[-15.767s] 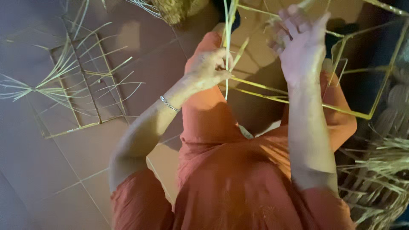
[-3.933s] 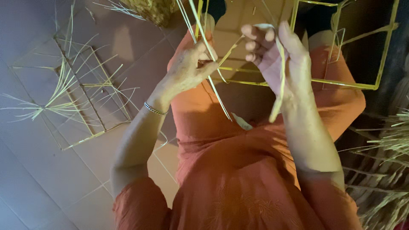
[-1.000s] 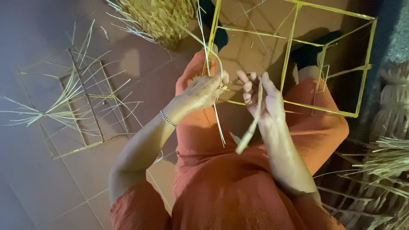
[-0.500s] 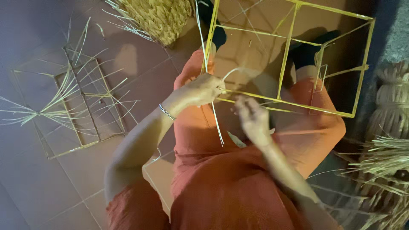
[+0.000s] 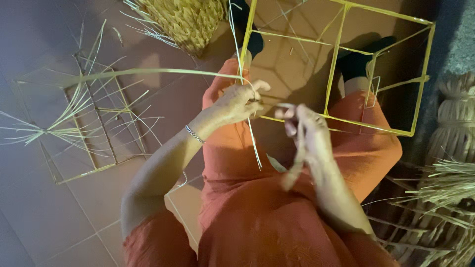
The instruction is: The person sits on the floor and weaves thin dried straw strips into a yellow wire frame. They repeatedly insert, pull, and adjust the straw strands to cover the frame's grid.
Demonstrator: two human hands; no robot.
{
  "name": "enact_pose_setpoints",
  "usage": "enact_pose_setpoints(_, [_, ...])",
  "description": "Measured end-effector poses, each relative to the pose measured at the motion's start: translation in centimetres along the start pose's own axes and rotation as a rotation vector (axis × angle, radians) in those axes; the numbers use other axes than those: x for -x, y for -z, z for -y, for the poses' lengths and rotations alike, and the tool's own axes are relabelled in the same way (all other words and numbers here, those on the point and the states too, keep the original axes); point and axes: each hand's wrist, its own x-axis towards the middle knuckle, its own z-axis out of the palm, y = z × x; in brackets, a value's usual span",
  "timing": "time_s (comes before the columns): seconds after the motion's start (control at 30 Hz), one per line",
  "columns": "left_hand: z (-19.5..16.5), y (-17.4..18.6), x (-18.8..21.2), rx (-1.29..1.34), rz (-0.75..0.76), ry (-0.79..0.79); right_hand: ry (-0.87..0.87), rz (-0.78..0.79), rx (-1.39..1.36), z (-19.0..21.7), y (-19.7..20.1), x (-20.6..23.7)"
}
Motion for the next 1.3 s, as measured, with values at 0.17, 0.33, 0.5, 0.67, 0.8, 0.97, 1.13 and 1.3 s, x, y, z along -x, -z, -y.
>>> enact_pose_setpoints(0.17, [-1.0,0.3,-0.1,0.081,0.037,0.149,-0.087,0.026,-0.424,3.0,-1.1,-2.6])
enact_pose_setpoints(0.33, [-2.1,1.3,-0.9,0.026,0.073,0.116,-0.1,-0.037,-0.408,4.8,-3.8,-2.6])
enact_pose_setpoints(0.5, [-2.8,2.1,-1.2,0.016,0.257,0.417,0.161,-0.044,-0.035,5.1,-3.7,-0.9])
enact_pose_setpoints(0.67, [-3.0,2.6,-2.5,0.011,0.362,0.4,0.23,-0.08,0.658,-1.4,-2.7,0.9])
enact_pose_setpoints(0.8, [-3.0,3.1,-2.8,0.092,0.415,0.408,0.276,0.001,0.767,-5.1,-1.4,0.1])
enact_pose_setpoints(0.97, [-3.2,4.0,-1.4,0.208,0.257,0.421,0.263,0.008,0.533,-6.2,-0.5,0.3])
enact_pose_setpoints(1.13, [-4.3,3.6,3.4,0.024,-0.363,0.346,0.45,-0.011,0.907,-4.9,1.0,1.5])
enact_pose_setpoints(1.3, [-5.6,-1.4,6.3,-0.185,-0.549,-0.026,0.411,-0.032,0.818,-4.5,0.4,3.2])
